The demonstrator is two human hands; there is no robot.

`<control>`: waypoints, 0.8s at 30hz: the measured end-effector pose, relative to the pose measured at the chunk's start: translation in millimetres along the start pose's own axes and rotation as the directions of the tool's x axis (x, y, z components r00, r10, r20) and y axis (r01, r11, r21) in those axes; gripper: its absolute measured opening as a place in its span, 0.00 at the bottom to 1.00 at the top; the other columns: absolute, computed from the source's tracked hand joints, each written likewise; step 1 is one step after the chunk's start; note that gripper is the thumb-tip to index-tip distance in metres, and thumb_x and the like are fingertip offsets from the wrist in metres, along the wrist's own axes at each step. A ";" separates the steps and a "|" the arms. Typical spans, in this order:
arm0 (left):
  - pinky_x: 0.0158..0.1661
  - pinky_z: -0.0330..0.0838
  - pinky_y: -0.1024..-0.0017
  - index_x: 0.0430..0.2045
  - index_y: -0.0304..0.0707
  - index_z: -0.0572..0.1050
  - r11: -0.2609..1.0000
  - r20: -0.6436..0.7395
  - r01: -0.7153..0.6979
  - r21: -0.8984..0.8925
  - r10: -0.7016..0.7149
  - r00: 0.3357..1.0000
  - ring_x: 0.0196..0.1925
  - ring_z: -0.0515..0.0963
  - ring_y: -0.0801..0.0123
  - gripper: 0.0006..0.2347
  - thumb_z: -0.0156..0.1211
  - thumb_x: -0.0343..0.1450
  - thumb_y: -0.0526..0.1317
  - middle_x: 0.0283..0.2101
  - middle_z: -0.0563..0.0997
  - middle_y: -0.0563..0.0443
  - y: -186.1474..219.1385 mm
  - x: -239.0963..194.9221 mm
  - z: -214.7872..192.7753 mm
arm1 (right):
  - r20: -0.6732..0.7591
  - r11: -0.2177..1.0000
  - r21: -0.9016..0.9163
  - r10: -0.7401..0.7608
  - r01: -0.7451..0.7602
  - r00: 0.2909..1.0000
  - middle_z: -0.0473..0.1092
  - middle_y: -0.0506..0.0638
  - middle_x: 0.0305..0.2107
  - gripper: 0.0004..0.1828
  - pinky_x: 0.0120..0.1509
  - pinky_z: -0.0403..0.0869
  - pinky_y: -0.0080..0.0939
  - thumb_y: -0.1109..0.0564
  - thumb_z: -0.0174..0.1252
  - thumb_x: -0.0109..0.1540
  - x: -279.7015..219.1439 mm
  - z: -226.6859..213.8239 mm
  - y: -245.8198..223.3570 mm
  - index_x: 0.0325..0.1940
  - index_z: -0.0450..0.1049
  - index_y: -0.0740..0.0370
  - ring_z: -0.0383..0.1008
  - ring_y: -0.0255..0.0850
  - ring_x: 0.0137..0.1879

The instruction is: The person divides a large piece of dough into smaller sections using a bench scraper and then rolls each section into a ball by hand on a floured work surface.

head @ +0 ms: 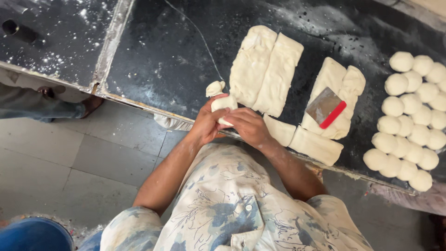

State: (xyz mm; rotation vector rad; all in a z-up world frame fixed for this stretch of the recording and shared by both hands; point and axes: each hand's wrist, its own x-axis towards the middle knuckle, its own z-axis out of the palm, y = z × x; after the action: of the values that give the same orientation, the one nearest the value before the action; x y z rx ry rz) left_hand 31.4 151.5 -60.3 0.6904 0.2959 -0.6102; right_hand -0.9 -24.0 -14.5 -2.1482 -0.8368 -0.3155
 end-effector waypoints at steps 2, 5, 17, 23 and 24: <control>0.39 0.84 0.65 0.60 0.33 0.67 1.000 0.073 -0.018 0.008 0.017 0.997 0.42 0.84 0.61 0.22 0.54 0.68 0.25 0.48 0.78 0.40 6.7 -7.0 -12.5 | -0.024 0.995 -0.098 0.017 -0.020 1.000 0.77 0.46 0.45 0.17 0.62 0.72 0.42 0.69 0.66 0.60 10.5 0.2 0.6 0.50 0.82 0.53 0.75 0.45 0.57; 0.49 0.82 0.59 0.65 0.24 0.65 1.000 0.331 -0.019 -0.021 0.024 0.943 0.51 0.81 0.53 0.28 0.54 0.65 0.29 0.56 0.77 0.33 25.8 -22.5 -32.9 | -0.050 0.999 0.013 0.030 -0.029 0.998 0.58 0.69 0.58 0.21 0.68 0.65 0.49 0.64 0.70 0.53 29.4 12.2 -2.7 0.51 0.79 0.56 0.64 0.61 0.65; 0.64 0.68 0.64 0.64 0.33 0.64 0.671 -0.115 -0.707 0.225 0.739 0.664 0.68 0.72 0.61 0.20 0.53 0.78 0.41 0.67 0.72 0.40 96.9 -67.0 -80.9 | -0.039 0.918 -0.370 -0.166 0.140 0.985 0.68 0.66 0.60 0.31 0.68 0.68 0.59 0.47 0.69 0.55 103.7 134.1 25.8 0.59 0.78 0.64 0.69 0.64 0.65; 0.49 0.74 0.71 0.50 0.34 0.72 0.710 -0.327 -0.673 0.206 0.698 0.637 0.49 0.80 0.69 0.10 0.53 0.78 0.39 0.50 0.82 0.44 88.8 -79.9 -134.8 | 0.099 0.982 -0.088 0.176 -0.167 0.979 0.73 0.54 0.58 0.19 0.70 0.71 0.53 0.46 0.62 0.64 147.9 159.8 64.0 0.54 0.79 0.59 0.74 0.54 0.65; 0.48 0.74 0.71 0.50 0.34 0.72 0.717 -0.341 -0.671 0.185 0.688 0.641 0.48 0.80 0.70 0.10 0.53 0.78 0.39 0.50 0.82 0.45 90.7 -78.1 -140.0 | 0.092 0.936 0.050 0.344 -0.349 0.935 0.73 0.49 0.58 0.18 0.72 0.73 0.51 0.46 0.60 0.66 155.1 166.3 67.0 0.55 0.79 0.57 0.75 0.50 0.65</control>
State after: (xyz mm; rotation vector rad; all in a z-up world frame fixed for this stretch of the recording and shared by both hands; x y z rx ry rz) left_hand 17.5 333.7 -83.1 0.8973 0.3597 0.2690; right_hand 151.2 141.5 -89.6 -2.2084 -0.4887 -0.0180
